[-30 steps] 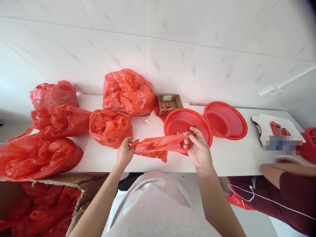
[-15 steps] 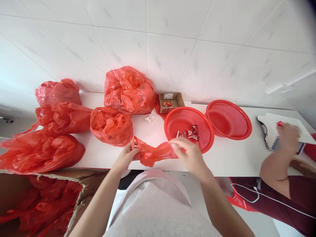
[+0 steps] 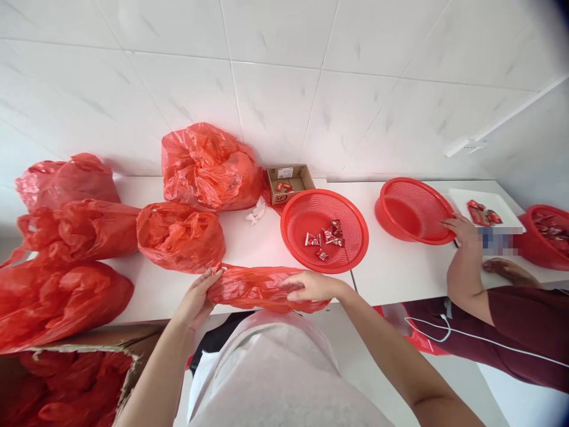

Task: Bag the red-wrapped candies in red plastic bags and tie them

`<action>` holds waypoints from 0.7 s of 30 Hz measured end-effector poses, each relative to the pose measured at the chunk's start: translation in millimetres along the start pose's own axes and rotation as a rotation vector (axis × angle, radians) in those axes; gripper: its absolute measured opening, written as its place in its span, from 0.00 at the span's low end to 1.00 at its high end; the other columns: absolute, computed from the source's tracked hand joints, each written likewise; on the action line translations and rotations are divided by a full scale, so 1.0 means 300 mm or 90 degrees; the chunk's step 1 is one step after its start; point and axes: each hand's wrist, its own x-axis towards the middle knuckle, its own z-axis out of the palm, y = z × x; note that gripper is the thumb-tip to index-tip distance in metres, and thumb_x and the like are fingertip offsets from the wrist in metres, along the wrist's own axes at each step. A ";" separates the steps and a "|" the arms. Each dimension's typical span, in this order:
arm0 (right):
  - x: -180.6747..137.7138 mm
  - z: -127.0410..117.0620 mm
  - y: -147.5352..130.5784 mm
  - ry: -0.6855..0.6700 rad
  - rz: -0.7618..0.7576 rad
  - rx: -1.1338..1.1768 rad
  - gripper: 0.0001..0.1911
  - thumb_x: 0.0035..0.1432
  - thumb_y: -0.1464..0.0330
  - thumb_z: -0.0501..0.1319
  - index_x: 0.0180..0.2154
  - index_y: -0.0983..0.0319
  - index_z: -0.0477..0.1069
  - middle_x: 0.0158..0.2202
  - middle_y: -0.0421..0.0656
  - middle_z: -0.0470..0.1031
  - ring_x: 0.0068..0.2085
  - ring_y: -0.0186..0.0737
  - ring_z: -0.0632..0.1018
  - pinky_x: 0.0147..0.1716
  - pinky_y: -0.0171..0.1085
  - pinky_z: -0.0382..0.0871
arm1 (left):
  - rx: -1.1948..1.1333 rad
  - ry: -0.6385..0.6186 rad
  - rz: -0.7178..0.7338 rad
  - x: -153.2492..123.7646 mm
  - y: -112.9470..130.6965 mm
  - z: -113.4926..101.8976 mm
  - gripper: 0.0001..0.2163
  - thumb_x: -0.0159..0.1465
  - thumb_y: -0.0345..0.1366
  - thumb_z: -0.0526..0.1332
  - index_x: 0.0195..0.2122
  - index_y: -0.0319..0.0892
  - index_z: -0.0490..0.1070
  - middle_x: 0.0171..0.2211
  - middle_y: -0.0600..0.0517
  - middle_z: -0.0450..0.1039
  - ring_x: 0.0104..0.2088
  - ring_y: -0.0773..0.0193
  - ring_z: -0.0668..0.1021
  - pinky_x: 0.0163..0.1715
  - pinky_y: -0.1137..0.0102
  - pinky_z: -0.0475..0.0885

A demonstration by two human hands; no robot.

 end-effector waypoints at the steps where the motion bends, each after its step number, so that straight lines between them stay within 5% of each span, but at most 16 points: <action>1: -0.006 -0.036 -0.005 0.013 -0.041 0.068 0.20 0.61 0.57 0.59 0.51 0.58 0.74 0.52 0.46 0.76 0.50 0.45 0.77 0.49 0.40 0.70 | 0.022 -0.006 0.007 0.007 -0.018 0.011 0.10 0.52 0.31 0.70 0.35 0.40 0.75 0.33 0.52 0.77 0.30 0.69 0.78 0.30 0.77 0.75; 4: 0.012 -0.147 0.033 0.220 -0.032 0.098 0.22 0.68 0.56 0.49 0.53 0.60 0.70 0.48 0.49 0.77 0.47 0.42 0.79 0.45 0.40 0.72 | 0.069 -0.029 0.003 0.023 -0.070 0.045 0.13 0.53 0.38 0.71 0.38 0.40 0.76 0.34 0.51 0.77 0.31 0.68 0.78 0.30 0.76 0.75; 7: 0.061 -0.219 0.152 0.388 0.249 -0.182 0.18 0.67 0.61 0.53 0.55 0.58 0.66 0.52 0.49 0.74 0.51 0.43 0.76 0.45 0.39 0.70 | 0.101 -0.025 -0.015 0.041 -0.118 0.067 0.16 0.55 0.43 0.69 0.41 0.40 0.76 0.35 0.50 0.78 0.32 0.66 0.78 0.30 0.75 0.74; 9: 0.089 -0.231 0.244 0.378 0.386 -0.292 0.20 0.60 0.66 0.61 0.54 0.60 0.68 0.54 0.54 0.72 0.51 0.50 0.76 0.44 0.41 0.69 | 0.113 -0.009 -0.031 0.051 -0.147 0.072 0.17 0.56 0.44 0.69 0.43 0.39 0.75 0.36 0.49 0.78 0.33 0.65 0.79 0.31 0.74 0.74; 13: 0.118 -0.216 0.366 0.327 0.434 -0.324 0.25 0.53 0.72 0.65 0.54 0.62 0.68 0.57 0.57 0.68 0.46 0.51 0.78 0.40 0.39 0.67 | 0.119 0.018 -0.059 0.059 -0.184 0.062 0.18 0.57 0.44 0.67 0.44 0.38 0.75 0.37 0.47 0.79 0.34 0.62 0.80 0.32 0.72 0.74; 17: 0.155 -0.230 0.385 0.339 0.429 -0.349 0.24 0.59 0.69 0.61 0.57 0.62 0.63 0.53 0.55 0.70 0.47 0.49 0.77 0.40 0.38 0.66 | 0.102 0.049 -0.063 0.050 -0.193 0.047 0.15 0.59 0.43 0.65 0.43 0.40 0.74 0.36 0.48 0.78 0.32 0.64 0.80 0.31 0.72 0.74; 21: 0.227 -0.240 0.369 0.408 0.437 -0.352 0.28 0.63 0.67 0.57 0.63 0.59 0.53 0.59 0.58 0.61 0.50 0.52 0.75 0.44 0.43 0.66 | 0.084 0.055 -0.063 0.042 -0.191 0.046 0.15 0.59 0.43 0.65 0.43 0.39 0.73 0.36 0.49 0.78 0.31 0.64 0.80 0.31 0.71 0.74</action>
